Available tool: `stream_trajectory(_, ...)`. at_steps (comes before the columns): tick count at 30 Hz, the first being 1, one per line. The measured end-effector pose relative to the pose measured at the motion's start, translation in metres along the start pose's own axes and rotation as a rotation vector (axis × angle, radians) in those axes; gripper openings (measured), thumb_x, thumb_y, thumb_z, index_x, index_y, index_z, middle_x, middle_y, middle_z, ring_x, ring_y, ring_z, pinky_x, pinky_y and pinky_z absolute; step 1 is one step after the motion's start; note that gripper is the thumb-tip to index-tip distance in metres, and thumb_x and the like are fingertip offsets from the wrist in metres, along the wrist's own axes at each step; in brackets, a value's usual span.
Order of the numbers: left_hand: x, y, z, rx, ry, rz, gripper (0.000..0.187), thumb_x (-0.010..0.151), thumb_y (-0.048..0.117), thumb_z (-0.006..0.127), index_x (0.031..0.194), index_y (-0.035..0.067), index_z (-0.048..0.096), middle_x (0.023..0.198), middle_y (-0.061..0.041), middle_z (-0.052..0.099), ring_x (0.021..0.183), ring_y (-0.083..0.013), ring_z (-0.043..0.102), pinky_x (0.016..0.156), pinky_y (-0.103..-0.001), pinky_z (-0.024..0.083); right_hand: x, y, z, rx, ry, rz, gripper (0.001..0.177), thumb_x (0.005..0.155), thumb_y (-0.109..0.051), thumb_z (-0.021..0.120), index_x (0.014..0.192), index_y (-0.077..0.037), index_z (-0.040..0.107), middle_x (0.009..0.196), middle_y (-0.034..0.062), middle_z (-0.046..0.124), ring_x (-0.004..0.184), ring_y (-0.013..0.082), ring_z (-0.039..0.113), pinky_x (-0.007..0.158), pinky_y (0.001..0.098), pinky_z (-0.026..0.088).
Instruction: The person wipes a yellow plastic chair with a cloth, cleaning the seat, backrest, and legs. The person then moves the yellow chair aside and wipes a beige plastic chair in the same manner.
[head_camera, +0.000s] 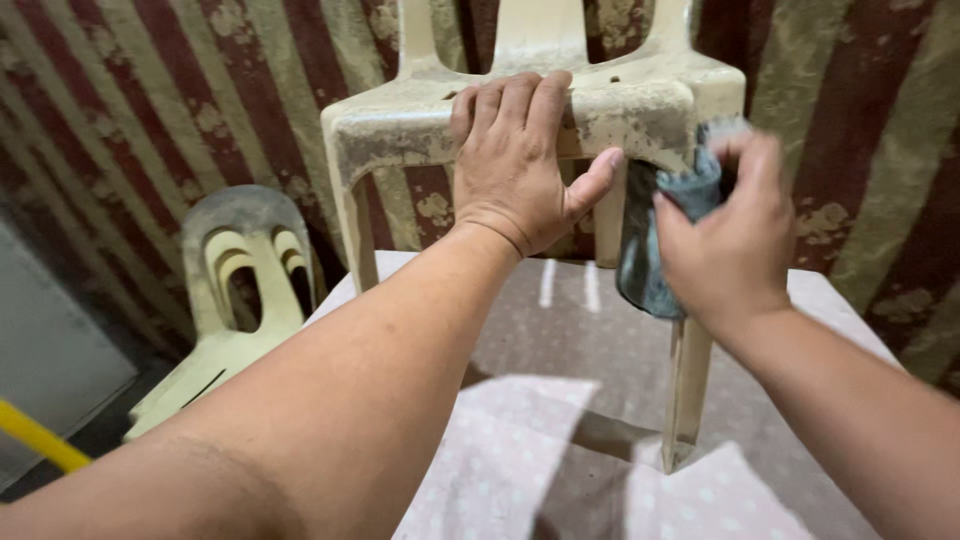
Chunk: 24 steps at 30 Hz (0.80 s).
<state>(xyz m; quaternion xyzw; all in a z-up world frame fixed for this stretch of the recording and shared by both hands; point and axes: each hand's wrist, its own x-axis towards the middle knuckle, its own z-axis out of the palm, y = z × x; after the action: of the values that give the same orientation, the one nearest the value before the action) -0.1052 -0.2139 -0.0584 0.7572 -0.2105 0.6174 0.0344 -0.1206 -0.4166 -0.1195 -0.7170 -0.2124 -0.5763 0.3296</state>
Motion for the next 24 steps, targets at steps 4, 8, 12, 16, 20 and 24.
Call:
stream_trajectory(4,0.0,0.0,0.0,0.028,0.003,-0.011,0.077,0.087,0.066,0.063,0.137,0.009,0.052,0.131,-0.012,0.056,0.13,-0.03,0.045,0.12,-0.051,0.023,-0.064,0.014,-0.004,-0.127,-0.193,0.247,0.053,0.086,-0.014,0.081,0.122,-0.003,0.044,0.105,0.0196,0.057,0.087,0.0342,0.063,0.074,0.0502,0.052)
stream_trajectory(8,-0.001,0.006,0.003,0.032,-0.043,-0.031,0.076,0.088,0.065,0.062,0.14,0.01,0.05,0.133,-0.01,0.054,0.133,-0.0282,0.044,0.124,-0.051,0.021,-0.133,0.014,-0.019,-0.219,-0.558,0.549,0.053,0.083,-0.02,0.078,0.119,-0.003,0.043,0.095,0.0163,0.058,0.074,0.0293,0.066,0.058,0.0437,0.057)
stream_trajectory(12,-0.001,0.007,0.001,0.05,-0.062,-0.056,0.078,0.088,0.064,0.061,0.141,0.01,0.047,0.134,-0.011,0.051,0.135,-0.0293,0.042,0.124,-0.053,0.016,-0.138,-0.001,-0.035,-0.147,-0.592,0.563,0.05,0.079,-0.018,0.081,0.113,-0.001,0.049,0.092,0.0196,0.064,0.074,0.0323,0.066,0.06,0.0438,0.057)
stream_trajectory(16,-0.001,0.01,-0.001,0.077,-0.107,-0.085,0.078,0.088,0.064,0.06,0.142,0.01,0.046,0.135,-0.011,0.05,0.136,-0.0294,0.041,0.125,-0.054,0.014,-0.073,-0.009,-0.032,0.047,-0.516,0.832,0.045,0.082,-0.012,0.079,0.119,-0.009,0.052,0.101,0.013,0.066,0.071,0.0235,0.068,0.056,0.0409,0.06)
stream_trajectory(20,0.0,0.013,-0.001,0.079,-0.076,-0.106,0.079,0.087,0.064,0.06,0.142,0.01,0.046,0.137,-0.011,0.05,0.138,-0.0288,0.04,0.126,-0.054,0.013,0.0,0.0,-0.023,0.32,-0.179,0.151,0.026,0.093,-0.009,0.078,0.112,-0.003,0.062,0.099,0.0108,0.072,0.088,0.0192,0.074,0.074,0.0332,0.062)
stream_trajectory(24,-0.003,0.015,-0.002,0.074,-0.082,-0.123,0.078,0.088,0.064,0.06,0.144,0.011,0.046,0.138,-0.01,0.05,0.139,-0.0282,0.04,0.128,-0.053,0.014,-0.005,0.001,-0.023,0.207,-0.094,0.024,0.032,0.09,-0.009,0.083,0.115,-0.002,0.065,0.102,0.0145,0.074,0.091,0.0218,0.073,0.078,0.0364,0.06)
